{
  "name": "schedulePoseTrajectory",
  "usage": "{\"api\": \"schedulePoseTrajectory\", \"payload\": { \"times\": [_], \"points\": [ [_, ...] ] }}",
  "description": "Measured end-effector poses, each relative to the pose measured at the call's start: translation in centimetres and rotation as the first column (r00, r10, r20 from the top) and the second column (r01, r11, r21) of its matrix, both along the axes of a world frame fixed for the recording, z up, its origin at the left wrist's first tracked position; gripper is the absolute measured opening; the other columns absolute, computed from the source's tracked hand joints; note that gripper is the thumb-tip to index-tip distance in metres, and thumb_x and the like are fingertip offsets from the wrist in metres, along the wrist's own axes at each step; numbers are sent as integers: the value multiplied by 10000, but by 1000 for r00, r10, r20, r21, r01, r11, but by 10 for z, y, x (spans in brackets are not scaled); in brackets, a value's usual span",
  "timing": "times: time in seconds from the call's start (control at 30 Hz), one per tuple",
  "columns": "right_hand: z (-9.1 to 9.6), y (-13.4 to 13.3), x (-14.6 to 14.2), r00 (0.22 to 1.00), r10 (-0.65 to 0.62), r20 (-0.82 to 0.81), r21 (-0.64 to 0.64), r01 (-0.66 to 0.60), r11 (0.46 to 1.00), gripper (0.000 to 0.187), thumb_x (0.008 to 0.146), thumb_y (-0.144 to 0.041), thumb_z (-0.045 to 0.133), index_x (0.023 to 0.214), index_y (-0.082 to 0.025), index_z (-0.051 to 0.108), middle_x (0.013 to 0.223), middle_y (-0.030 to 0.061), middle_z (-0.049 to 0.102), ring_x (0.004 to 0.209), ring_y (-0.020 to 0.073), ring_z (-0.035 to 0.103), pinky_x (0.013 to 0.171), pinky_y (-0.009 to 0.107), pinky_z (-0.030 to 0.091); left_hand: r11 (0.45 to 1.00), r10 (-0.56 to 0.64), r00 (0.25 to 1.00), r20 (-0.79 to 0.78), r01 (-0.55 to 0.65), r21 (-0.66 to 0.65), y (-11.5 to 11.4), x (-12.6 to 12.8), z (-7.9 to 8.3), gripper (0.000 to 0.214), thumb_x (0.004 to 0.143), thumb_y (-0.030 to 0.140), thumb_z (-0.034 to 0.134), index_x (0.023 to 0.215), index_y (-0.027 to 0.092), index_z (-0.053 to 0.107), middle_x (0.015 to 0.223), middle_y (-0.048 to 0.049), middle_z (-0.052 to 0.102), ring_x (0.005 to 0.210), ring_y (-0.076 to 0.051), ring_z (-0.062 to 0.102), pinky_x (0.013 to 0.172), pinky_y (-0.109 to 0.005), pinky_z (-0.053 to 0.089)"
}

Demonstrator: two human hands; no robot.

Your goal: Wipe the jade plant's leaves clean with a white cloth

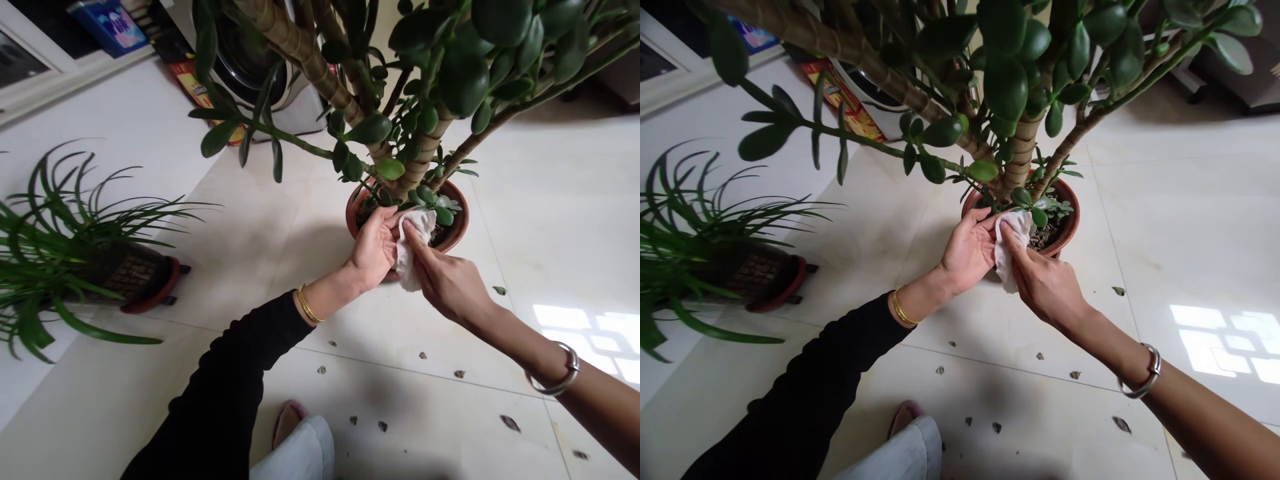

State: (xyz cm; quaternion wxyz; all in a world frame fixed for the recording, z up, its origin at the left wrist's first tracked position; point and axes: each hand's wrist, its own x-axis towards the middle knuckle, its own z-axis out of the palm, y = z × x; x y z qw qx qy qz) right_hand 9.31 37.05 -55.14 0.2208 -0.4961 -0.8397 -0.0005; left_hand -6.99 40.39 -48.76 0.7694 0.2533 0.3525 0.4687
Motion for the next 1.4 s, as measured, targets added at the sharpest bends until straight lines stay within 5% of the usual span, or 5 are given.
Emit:
{"api": "schedulePoseTrajectory", "payload": {
  "times": [0.2, 0.3, 0.67, 1.07, 1.4],
  "points": [
    [-11, -14, 12, 946, 317, -62, 139, -306, 942, 776, 1068, -179, 383, 1765, -230, 46, 866, 3, 738, 594, 136, 631, 524, 218, 437, 1000, -23, 1000, 18, 23, 8, -2, -6, -2, 378, 981, 383, 528, 1143, 157, 784, 1258, -147, 809, 1344, -302, 687, 1188, -431, 489],
    [-17, -21, 23, 923, 380, -69, 165, -365, 916, 802, 1051, -154, 405, 1766, -226, 48, 811, -16, 699, 580, 134, 607, 529, 210, 450, 999, -16, 1000, 5, 16, -46, -6, -9, 0, 322, 980, 355, 537, 1046, 138, 766, 1270, -183, 798, 1391, -286, 661, 1246, -398, 433],
    [-20, -9, 60, 978, 207, -11, 102, -205, 974, 704, 1057, -180, 407, 1739, -240, 245, 943, 38, 781, 672, 161, 707, 547, 223, 490, 993, -12, 997, -82, 2, -114, -22, -14, -3, 251, 1031, 285, 520, 1020, 178, 747, 1386, -126, 739, 1425, -246, 621, 1267, -397, 435],
    [-16, 26, 55, 999, 46, -23, 12, -46, 999, 560, 1085, -293, 357, 1613, -194, 515, 1078, 107, 787, 784, 211, 713, 579, 288, 470, 985, -50, 999, 11, 51, -167, -14, 10, -7, 212, 1022, 336, 518, 1028, 221, 696, 1500, -88, 650, 1586, -290, 443, 1318, -472, 377],
    [-15, 33, 47, 997, 25, 72, 37, -28, 999, 565, 1099, -306, 325, 1629, -206, 491, 1096, 99, 794, 761, 212, 694, 556, 303, 393, 981, -3, 996, 91, 20, -194, -7, 17, -4, 313, 992, 355, 504, 1197, 232, 707, 1499, -72, 670, 1525, -237, 523, 1341, -402, 311]
  ]
}}
